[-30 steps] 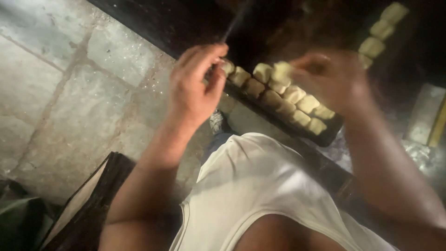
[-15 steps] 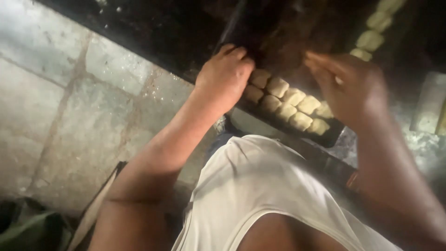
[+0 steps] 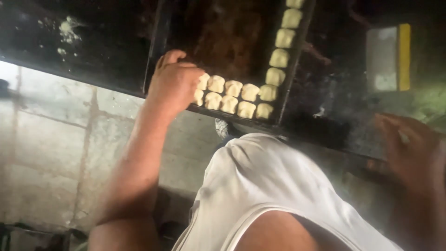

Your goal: The person rolls a rope of dough on a dark work table, cuts it into small pieces with a dough scraper, then shapes each piece by hand and arranges the shaped dough pieces in rows on a tray. They repeat the cutting and shaping cycle, filling the tray with dough pieces.

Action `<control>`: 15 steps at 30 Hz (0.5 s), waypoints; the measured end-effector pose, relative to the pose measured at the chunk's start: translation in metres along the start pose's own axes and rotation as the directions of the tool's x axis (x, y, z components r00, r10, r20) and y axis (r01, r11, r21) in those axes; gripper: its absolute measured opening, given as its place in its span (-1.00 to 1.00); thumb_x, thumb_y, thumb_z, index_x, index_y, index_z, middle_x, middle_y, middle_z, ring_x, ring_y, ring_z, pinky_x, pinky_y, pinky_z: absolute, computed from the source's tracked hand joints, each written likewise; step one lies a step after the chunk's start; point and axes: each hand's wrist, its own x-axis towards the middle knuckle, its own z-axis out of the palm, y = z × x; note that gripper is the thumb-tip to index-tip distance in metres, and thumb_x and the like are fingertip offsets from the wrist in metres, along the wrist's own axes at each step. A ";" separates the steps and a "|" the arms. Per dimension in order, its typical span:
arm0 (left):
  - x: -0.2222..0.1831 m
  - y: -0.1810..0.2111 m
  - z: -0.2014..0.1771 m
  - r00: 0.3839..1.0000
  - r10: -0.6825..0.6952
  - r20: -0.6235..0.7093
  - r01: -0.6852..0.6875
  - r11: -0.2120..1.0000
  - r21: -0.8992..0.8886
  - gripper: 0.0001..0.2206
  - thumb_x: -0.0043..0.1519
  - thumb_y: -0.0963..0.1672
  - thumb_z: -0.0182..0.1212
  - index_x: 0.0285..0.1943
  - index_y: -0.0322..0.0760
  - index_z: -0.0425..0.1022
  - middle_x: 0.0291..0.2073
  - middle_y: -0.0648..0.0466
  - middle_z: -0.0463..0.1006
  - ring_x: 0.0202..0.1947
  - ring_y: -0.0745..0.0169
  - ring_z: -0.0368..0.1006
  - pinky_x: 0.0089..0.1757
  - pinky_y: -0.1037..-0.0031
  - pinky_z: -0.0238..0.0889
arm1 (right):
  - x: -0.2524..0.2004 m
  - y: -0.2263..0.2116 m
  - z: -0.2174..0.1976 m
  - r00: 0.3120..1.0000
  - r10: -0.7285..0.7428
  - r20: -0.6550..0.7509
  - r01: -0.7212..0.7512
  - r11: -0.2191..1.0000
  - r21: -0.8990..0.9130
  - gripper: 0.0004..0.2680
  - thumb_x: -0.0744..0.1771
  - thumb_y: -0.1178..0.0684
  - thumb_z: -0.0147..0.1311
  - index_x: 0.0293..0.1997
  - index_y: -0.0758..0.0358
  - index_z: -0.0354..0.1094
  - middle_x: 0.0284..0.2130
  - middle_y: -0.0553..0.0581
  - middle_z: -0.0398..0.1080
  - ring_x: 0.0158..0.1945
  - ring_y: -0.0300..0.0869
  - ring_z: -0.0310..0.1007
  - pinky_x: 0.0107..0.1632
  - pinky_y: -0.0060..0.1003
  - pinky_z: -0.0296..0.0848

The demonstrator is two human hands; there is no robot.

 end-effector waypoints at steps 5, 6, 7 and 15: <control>-0.010 -0.014 -0.001 0.997 -0.067 -0.045 0.070 0.995 0.072 -0.70 0.21 -0.29 0.20 0.12 -0.28 0.61 0.09 0.03 0.62 0.23 -0.09 0.39 0.18 0.18 0.26 | -0.025 0.106 -0.003 0.877 0.412 0.247 -0.459 0.564 0.686 -0.77 0.43 0.04 -0.02 0.21 0.26 0.31 0.18 0.12 0.39 0.09 -0.19 0.52 -0.24 -0.14 0.66; -0.009 -0.011 -0.004 0.990 -0.138 -0.006 0.138 0.988 0.063 -0.71 0.19 -0.27 0.22 0.09 -0.29 0.61 0.03 -0.02 0.61 0.15 -0.15 0.40 0.12 0.15 0.28 | -0.030 0.143 0.001 0.916 0.334 0.222 -0.398 0.699 0.595 -0.75 0.46 0.06 -0.06 0.29 0.32 0.27 0.19 0.21 0.38 0.03 -0.06 0.51 -0.16 -0.07 0.62; -0.010 -0.008 -0.007 0.977 -0.211 0.033 0.209 0.976 0.055 -0.72 0.18 -0.26 0.25 0.07 -0.29 0.60 -0.03 -0.07 0.60 0.07 -0.20 0.42 0.05 0.13 0.30 | -0.034 0.179 0.005 0.947 0.247 0.207 -0.319 0.813 0.487 -0.72 0.50 0.08 -0.11 0.37 0.38 0.23 0.19 0.29 0.38 -0.02 0.07 0.50 -0.09 0.00 0.58; -0.011 -0.006 0.004 0.966 -0.256 0.039 0.251 0.963 0.093 -0.76 0.14 -0.31 0.16 -0.08 -0.23 0.62 -0.13 -0.10 0.59 -0.01 -0.24 0.47 -0.03 0.06 0.34 | -0.036 0.158 -0.006 0.998 -0.067 -0.018 0.069 0.982 0.175 -0.83 0.52 0.03 -0.02 0.20 0.26 0.40 0.04 0.25 0.49 -0.02 0.03 0.55 -0.02 -0.13 0.53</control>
